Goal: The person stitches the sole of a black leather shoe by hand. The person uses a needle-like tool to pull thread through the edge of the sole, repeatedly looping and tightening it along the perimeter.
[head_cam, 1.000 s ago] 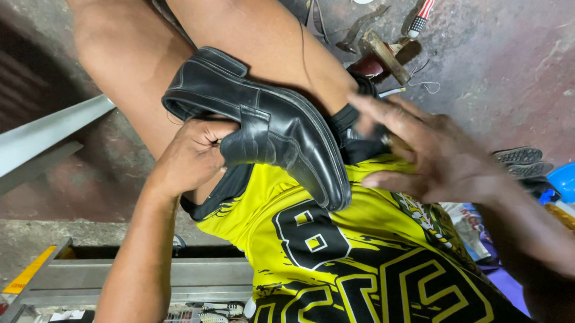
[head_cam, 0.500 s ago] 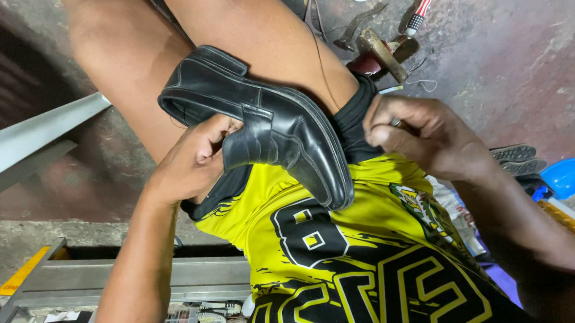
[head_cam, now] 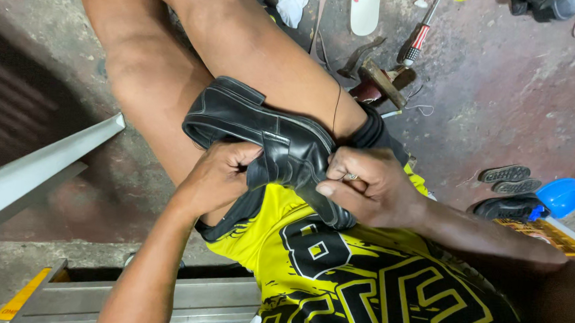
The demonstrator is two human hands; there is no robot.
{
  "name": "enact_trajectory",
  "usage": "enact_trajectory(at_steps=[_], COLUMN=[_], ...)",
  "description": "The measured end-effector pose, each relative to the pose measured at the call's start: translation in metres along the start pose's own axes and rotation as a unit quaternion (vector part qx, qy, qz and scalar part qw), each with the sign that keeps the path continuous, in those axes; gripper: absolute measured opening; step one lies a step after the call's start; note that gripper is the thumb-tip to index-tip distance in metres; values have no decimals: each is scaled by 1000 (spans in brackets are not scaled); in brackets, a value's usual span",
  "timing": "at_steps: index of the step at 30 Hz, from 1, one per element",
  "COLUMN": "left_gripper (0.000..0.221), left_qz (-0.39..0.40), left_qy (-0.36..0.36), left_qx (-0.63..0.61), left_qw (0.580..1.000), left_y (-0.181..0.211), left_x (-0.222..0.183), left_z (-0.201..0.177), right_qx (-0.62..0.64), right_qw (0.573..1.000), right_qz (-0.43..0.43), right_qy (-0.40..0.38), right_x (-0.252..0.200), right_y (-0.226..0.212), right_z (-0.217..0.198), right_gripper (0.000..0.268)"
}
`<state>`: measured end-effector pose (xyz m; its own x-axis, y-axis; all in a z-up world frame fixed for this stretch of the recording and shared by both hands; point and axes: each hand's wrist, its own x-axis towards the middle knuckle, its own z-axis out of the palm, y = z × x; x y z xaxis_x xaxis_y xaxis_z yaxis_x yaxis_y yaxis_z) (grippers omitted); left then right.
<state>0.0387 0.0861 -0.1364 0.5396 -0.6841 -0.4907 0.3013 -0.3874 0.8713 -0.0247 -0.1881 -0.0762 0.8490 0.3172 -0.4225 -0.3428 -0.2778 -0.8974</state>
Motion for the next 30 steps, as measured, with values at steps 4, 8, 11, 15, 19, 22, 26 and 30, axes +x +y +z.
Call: enact_trajectory(at_steps=[4,8,11,15,19,22,26,30], left_gripper=[20,21,24,43,35,40,67,103], left_qz=[-14,-67,-38,-44,-85,-57,-1,108], left_qy=[4,17,16,54,-23,57,158,235], left_qx=[-101,-179,-164,153,-256,-251,-307,-397], left_qw=[995,981,986,986,963,965,938,880], left_y=[-23,-22,3,32,28,12,-21,-51], left_x=[-10,-10,-15,-17,1,-7,-35,-42], left_z=[-3,-8,-27,-28,15,43,61,78], right_qx=[-52,-7,178,279,239,431,385,8], right_qw=[998,1000,984,959,967,897,921,989], right_qz=[-39,-5,-17,-28,-61,-29,-54,-127], right_qy=[15,27,-24,-41,-66,-93,-33,79], right_x=[6,7,2,-10,-13,-16,-14,-3], right_y=[-3,5,15,19,13,10,7,2], right_z=[6,5,-8,-6,-2,1,-11,-38], right_gripper=[25,25,19,16,16,19,22,18])
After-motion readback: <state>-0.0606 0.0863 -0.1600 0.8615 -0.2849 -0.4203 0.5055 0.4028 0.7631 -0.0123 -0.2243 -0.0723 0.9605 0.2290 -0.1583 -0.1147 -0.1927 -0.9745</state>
